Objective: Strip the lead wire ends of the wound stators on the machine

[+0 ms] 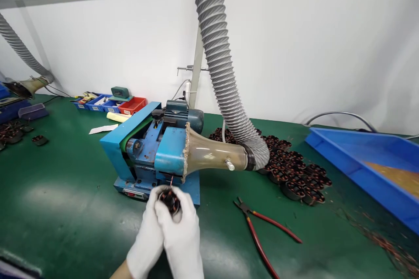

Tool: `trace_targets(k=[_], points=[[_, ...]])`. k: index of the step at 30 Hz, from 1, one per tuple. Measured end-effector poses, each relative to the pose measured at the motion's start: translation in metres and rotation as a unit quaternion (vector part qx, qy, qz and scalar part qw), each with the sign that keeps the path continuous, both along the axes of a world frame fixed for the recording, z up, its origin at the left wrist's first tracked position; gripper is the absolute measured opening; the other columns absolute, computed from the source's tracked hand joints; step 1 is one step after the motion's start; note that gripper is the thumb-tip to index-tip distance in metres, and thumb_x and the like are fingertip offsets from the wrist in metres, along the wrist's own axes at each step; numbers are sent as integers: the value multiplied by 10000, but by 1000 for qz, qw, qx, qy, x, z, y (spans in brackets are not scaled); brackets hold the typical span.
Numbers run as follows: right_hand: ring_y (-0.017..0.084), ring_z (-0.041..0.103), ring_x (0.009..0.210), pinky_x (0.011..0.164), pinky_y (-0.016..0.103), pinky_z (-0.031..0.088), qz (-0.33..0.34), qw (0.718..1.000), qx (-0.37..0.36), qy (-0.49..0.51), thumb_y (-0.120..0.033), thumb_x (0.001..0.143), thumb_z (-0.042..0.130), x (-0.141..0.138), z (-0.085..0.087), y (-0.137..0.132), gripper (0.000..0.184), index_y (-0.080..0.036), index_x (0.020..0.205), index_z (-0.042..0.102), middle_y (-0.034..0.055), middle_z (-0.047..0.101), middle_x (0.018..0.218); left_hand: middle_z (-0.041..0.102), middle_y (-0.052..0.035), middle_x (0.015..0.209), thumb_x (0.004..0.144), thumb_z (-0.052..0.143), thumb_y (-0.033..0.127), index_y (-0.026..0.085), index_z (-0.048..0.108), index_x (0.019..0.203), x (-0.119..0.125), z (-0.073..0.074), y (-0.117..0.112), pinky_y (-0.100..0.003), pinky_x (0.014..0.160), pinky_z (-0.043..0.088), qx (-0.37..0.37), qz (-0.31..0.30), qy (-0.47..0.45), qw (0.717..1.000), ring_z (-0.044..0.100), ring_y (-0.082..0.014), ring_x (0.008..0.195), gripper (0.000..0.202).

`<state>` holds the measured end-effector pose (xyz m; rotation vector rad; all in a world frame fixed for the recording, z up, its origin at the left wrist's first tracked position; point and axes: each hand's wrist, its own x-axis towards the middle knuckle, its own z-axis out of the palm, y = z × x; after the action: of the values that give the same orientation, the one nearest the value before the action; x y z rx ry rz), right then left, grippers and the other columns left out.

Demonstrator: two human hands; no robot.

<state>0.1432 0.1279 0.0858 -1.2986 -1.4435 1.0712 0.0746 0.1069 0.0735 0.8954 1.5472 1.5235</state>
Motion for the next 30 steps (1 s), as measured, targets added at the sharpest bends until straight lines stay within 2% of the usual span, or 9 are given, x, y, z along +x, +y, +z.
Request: trace_targets(k=[3,6,11,15,19,23,25,28,30], points=[[280,601,1027,897,364,489,18,998,-12,63,-334,613,686,12,-3,-19,399,-210,992,676,93,649,1085,539,-110,1214,705,589,190,194,475,1174,-8,5,-27,-318,944,450,-12,-94,48,994,555,-215,1095,483],[286,581,1073,929,378,467,75,975,-54,202,-413,622,733,27,1,-28,454,-224,1029,670,103,638,1129,484,-111,1306,667,591,141,205,461,1241,-17,12,-41,-348,1017,394,18,-159,69,985,479,-239,1207,591],[237,652,803,745,359,529,96,914,-164,359,-656,679,637,47,8,-29,522,-249,1002,689,90,687,868,547,-62,1087,535,738,131,213,553,996,-17,13,-38,-310,829,492,13,-84,121,989,587,-237,982,504],[196,627,703,683,297,515,88,926,-182,320,-504,569,802,48,10,-32,395,-204,816,734,72,689,770,487,-57,1174,593,673,128,243,506,1144,-10,14,-43,-305,869,457,5,-124,79,989,561,-215,1026,588],[98,463,430,436,210,400,56,946,-180,265,-393,616,792,50,17,-23,274,-145,597,676,0,567,493,539,-36,1036,542,635,66,217,612,953,-5,26,-52,-276,830,447,-32,-190,65,979,564,-206,968,439],[78,442,445,437,179,364,1,918,-162,362,-397,675,757,58,23,-16,239,-176,714,675,-38,529,507,508,-41,1014,535,649,83,210,593,908,-1,27,-58,-289,829,454,40,-111,130,984,540,-217,985,398],[101,506,529,506,203,416,45,908,-179,376,-408,700,732,57,25,-17,242,-198,815,692,-15,589,617,500,-61,1063,598,609,106,218,578,1003,0,22,-60,-319,891,440,88,-89,165,978,520,-229,1055,422],[156,556,649,615,256,450,141,942,-135,273,-346,672,740,48,26,-19,187,-168,721,711,29,621,703,478,-107,1157,711,528,160,215,544,1139,3,14,-61,-357,935,431,119,-87,190,971,501,-247,1132,432],[162,554,654,615,252,437,125,964,-85,217,-296,658,735,41,27,-17,163,-159,586,686,27,609,666,485,-104,1134,734,534,180,223,552,1128,6,9,-60,-375,936,439,142,-67,201,967,517,-250,1107,396]])
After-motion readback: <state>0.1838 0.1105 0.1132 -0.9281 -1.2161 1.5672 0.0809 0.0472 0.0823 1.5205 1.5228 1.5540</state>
